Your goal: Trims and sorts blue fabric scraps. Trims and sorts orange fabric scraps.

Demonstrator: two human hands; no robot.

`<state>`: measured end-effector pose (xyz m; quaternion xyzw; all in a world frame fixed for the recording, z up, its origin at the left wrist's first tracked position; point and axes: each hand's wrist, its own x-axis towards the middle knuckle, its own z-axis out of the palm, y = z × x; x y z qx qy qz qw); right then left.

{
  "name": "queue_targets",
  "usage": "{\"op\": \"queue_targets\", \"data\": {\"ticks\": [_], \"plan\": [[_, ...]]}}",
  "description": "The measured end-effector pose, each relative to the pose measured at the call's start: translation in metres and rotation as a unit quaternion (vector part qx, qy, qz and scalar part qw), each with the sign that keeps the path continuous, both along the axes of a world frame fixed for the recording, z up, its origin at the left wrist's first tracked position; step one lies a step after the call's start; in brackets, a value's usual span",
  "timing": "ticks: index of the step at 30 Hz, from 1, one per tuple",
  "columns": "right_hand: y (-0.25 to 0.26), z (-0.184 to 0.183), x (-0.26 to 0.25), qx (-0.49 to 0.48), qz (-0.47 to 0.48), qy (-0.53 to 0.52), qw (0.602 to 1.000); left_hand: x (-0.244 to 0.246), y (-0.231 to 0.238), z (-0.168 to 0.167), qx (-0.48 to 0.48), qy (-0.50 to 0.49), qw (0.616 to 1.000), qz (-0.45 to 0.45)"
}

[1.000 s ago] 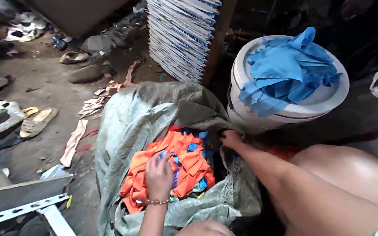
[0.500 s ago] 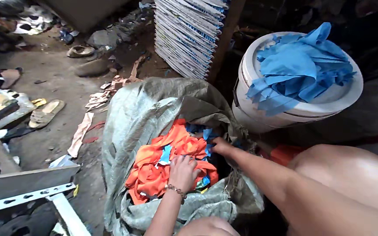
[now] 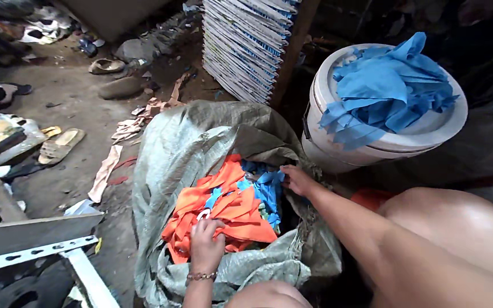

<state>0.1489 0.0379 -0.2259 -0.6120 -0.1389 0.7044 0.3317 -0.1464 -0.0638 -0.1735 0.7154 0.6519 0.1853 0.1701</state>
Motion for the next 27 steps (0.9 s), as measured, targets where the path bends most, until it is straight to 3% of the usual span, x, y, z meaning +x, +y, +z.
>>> {"op": "queue_targets", "data": {"ticks": [5,9,13,17,23,27], "plan": [[-0.002,-0.002,0.0,0.058,0.261,-0.135,0.954,-0.014,-0.012,0.005,-0.001,0.015,0.999,0.045],[-0.016,-0.009,-0.031,0.081,0.338,-0.168,0.923,-0.017,-0.021,0.005,-0.059,0.042,0.997,0.038],[-0.014,0.012,-0.052,0.007,0.338,-0.228,0.913,-0.017,-0.016,0.018,-0.263,0.089,0.959,0.048],[-0.002,0.017,-0.032,-0.03,0.293,-0.14,0.945,-0.021,-0.01,0.03,-0.336,0.057,0.939,0.032],[0.018,0.048,0.002,0.008,0.421,-0.122,0.899,-0.004,0.002,0.073,-0.255,-0.112,0.96,0.038],[0.012,0.047,0.005,-0.018,0.371,-0.142,0.918,0.018,0.023,0.101,-0.317,-0.084,0.944,0.025]]}}
